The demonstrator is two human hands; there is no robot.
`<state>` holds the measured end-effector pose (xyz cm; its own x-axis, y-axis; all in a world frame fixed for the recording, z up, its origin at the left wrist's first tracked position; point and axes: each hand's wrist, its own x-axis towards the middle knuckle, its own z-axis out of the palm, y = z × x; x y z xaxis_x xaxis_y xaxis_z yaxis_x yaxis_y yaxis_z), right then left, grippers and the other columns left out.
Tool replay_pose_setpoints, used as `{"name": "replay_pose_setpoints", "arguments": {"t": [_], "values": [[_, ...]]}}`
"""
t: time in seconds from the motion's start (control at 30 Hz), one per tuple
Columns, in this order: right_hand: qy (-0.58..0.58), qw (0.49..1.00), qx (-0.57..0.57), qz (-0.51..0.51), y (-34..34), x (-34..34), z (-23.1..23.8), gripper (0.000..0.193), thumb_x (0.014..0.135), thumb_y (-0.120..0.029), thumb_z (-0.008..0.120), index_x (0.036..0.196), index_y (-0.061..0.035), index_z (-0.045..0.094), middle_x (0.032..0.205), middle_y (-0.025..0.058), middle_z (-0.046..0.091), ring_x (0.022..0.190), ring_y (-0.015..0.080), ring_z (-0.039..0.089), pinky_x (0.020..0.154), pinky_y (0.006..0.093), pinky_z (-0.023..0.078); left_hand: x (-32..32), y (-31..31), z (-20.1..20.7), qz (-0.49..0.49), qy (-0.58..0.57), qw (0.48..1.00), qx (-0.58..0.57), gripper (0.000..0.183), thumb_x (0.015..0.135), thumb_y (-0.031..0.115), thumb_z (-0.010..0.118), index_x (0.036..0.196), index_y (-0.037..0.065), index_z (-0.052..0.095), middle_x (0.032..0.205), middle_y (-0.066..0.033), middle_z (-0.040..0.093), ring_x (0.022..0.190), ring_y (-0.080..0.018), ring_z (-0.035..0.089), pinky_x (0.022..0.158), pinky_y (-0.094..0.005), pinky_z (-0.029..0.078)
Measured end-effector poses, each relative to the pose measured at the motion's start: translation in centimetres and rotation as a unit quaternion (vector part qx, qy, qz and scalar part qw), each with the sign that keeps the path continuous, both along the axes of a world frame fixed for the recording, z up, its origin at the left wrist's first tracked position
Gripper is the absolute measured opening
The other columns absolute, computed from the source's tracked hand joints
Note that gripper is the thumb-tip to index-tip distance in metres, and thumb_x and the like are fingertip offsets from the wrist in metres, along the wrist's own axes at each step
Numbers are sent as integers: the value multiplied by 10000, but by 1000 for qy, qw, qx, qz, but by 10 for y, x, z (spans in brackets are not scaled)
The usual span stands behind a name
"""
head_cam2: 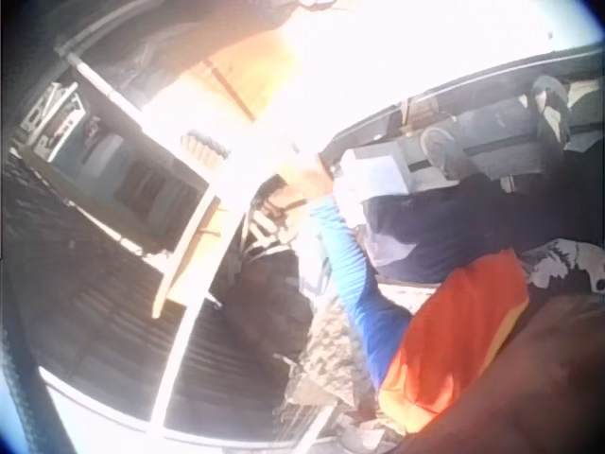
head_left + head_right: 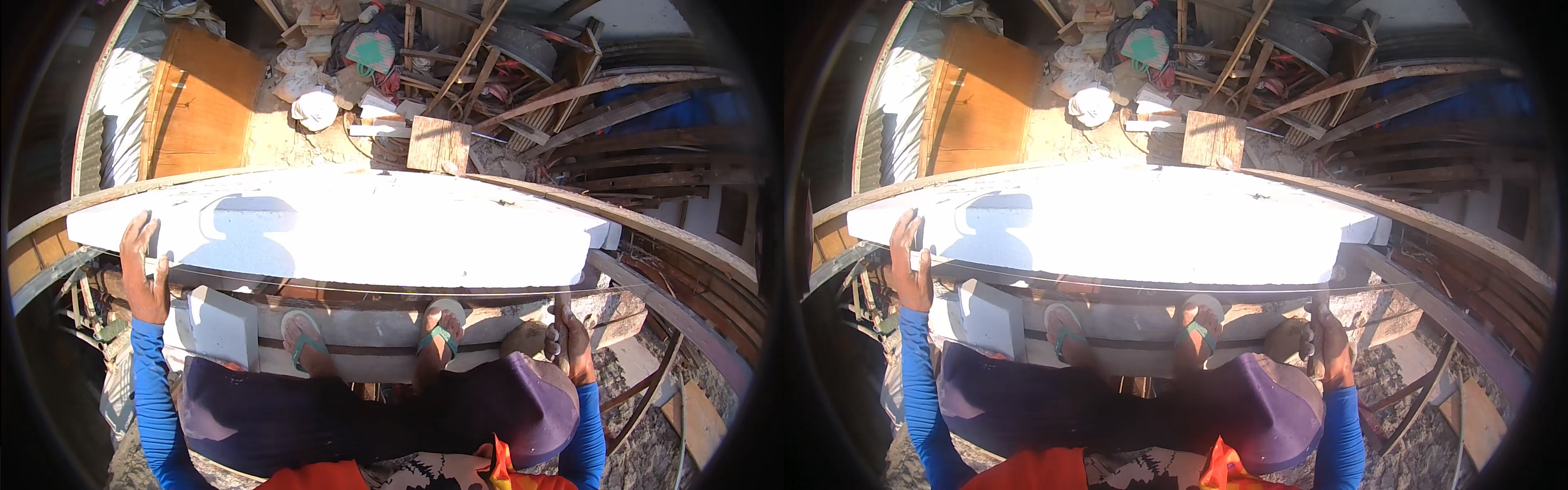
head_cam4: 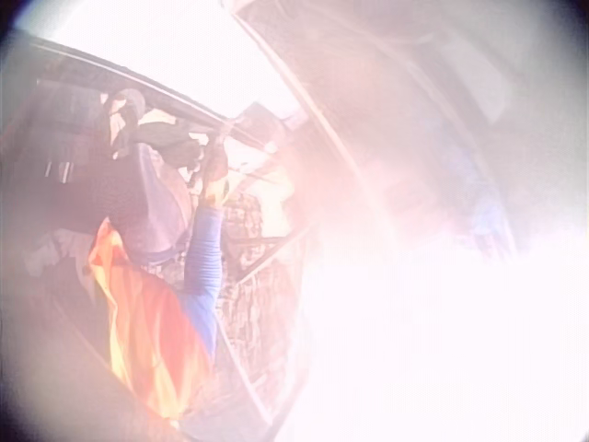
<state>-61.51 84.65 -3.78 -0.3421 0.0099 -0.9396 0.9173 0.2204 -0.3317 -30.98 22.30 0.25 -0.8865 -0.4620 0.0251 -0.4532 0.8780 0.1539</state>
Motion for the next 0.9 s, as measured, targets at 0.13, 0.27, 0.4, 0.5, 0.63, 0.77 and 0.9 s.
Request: {"name": "replay_pose_setpoints", "arguments": {"t": [0.13, 0.27, 0.4, 0.5, 0.63, 0.77, 0.9], "values": [[29, 994, 42, 93, 19, 16, -9, 409, 1043, -345, 517, 1252, -7, 616, 949, 123, 692, 809, 246, 680, 706, 333, 549, 39, 21, 3, -58, -29, 998, -22, 604, 967, 392, 666, 1416, 3, 559, 1533, -226, 463, 1450, -456, 379, 1183, -553, 310], [188, 863, 138, 447, 55, 36, -39, 379, 924, -188, 659, 1245, 14, 654, 1185, 187, 711, 1107, 375, 679, 927, 407, 547, 58, 33, -10, -50, -11, 997, -61, 394, 925, 124, 703, 1301, 20, 644, 1469, -240, 518, 1368, -447, 483, 1139, -603, 372], [105, 958, 78, 255, 22, 45, -22, 379, 924, -186, 657, 1246, 13, 654, 1182, 188, 712, 1104, 373, 680, 925, 409, 547, 46, 36, -10, -87, 22, 993, -81, 305, 897, -12, 673, 1196, 38, 701, 1345, -242, 611, 1271, -431, 579, 1104, -645, 400], [89, 967, 72, 226, 13, 47, -11, 378, 924, -185, 655, 1247, 12, 655, 1179, 189, 712, 1102, 372, 681, 923, 411, 547, 36, 35, -9, -59, 27, 994, -83, 249, 886, -11, 682, 1130, 21, 717, 1236, -219, 665, 1230, -407, 610, 1096, -641, 410], [77, 972, 66, 214, 5, 44, -3, 378, 924, -183, 653, 1248, 11, 655, 1176, 190, 713, 1099, 370, 683, 921, 413, 547, 34, 38, -12, -29, 51, 996, -73, 260, 834, -48, 712, 1090, -1, 707, 1100, -169, 696, 1165, -384, 636, 1083, -635, 424], [74, 973, 58, 210, -5, 38, -3, 377, 924, -182, 651, 1249, 11, 655, 1173, 191, 713, 1096, 368, 684, 919, 415, 547, 29, 29, -3, -77, 28, 994, -76, 258, 826, -23, 711, 1084, -24, 696, 1097, -161, 693, 1129, -385, 643, 1093, -619, 418], [77, 970, 55, 224, -12, 32, -6, 377, 924, -180, 649, 1250, 10, 655, 1170, 193, 714, 1093, 366, 685, 917, 417, 547, 39, 23, -2, -8, 93, 991, -100, 266, 828, 90, 752, 1068, -15, 704, 1156, -156, 664, 1133, -393, 614, 1100, -620, 407]]}}
